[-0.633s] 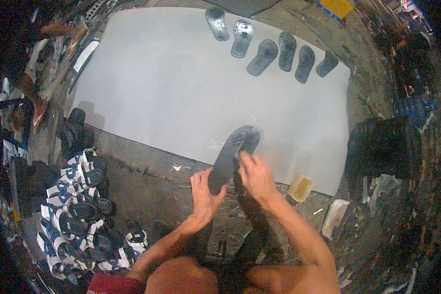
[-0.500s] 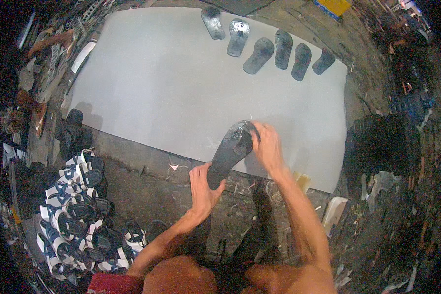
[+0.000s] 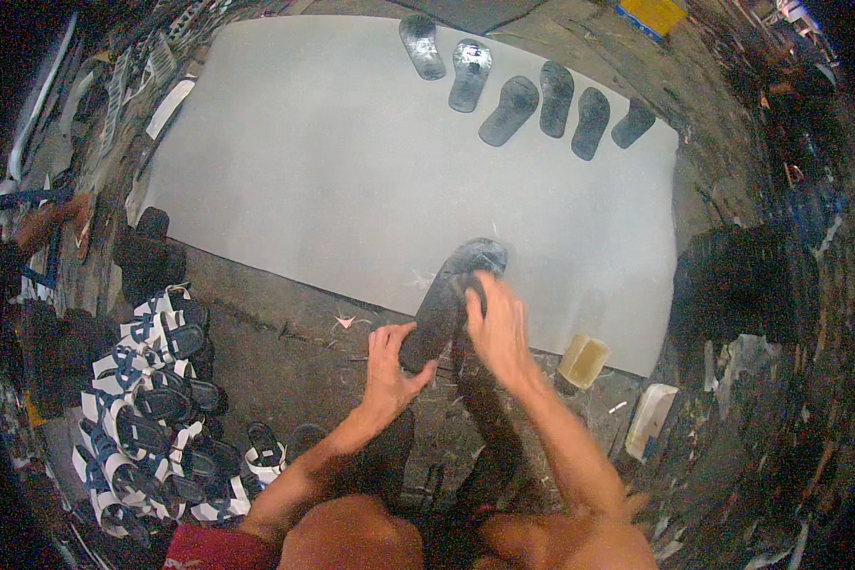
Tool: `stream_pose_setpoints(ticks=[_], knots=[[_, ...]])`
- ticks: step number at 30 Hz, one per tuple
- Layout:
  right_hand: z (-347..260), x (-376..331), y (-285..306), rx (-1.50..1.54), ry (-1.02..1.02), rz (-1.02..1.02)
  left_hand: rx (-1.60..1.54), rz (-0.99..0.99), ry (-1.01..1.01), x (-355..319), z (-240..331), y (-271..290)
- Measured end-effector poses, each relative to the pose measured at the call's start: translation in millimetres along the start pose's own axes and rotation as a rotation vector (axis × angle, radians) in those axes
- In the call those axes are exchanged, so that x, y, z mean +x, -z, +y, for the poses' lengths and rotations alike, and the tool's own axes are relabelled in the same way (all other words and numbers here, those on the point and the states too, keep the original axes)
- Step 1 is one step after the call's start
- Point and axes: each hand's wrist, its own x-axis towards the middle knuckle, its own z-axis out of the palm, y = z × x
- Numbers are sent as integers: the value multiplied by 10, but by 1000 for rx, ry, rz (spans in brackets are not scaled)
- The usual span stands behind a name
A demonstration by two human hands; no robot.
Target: The person sits on the floor and applies a yellowish substance from a small container onto the soles of black slipper-style footwear using a brush. They handle the items one at a time, spreading the substance across each sole and placing the treated items on a white sheet nearby.
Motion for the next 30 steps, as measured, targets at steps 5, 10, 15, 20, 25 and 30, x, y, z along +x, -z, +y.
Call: stream_pose_setpoints(ticks=[5, 10, 15, 20, 25, 30], knots=[[-65, 312, -198, -347, 545, -188, 53, 90, 74, -46, 63, -296], [50, 514, 41, -250, 406, 12, 8, 88, 91, 2, 101, -252], [141, 169, -154, -381, 356, 24, -87, 116, 76, -82, -57, -77], [-124, -748, -449, -291, 543, -187, -247, 339, 251, -31, -323, 128], [-207, -538, 148, 131, 131, -6, -136, 201, 193, 32, -223, 103], [289, -427, 756, 522, -319, 152, 20, 74, 32, 27, 104, -213]])
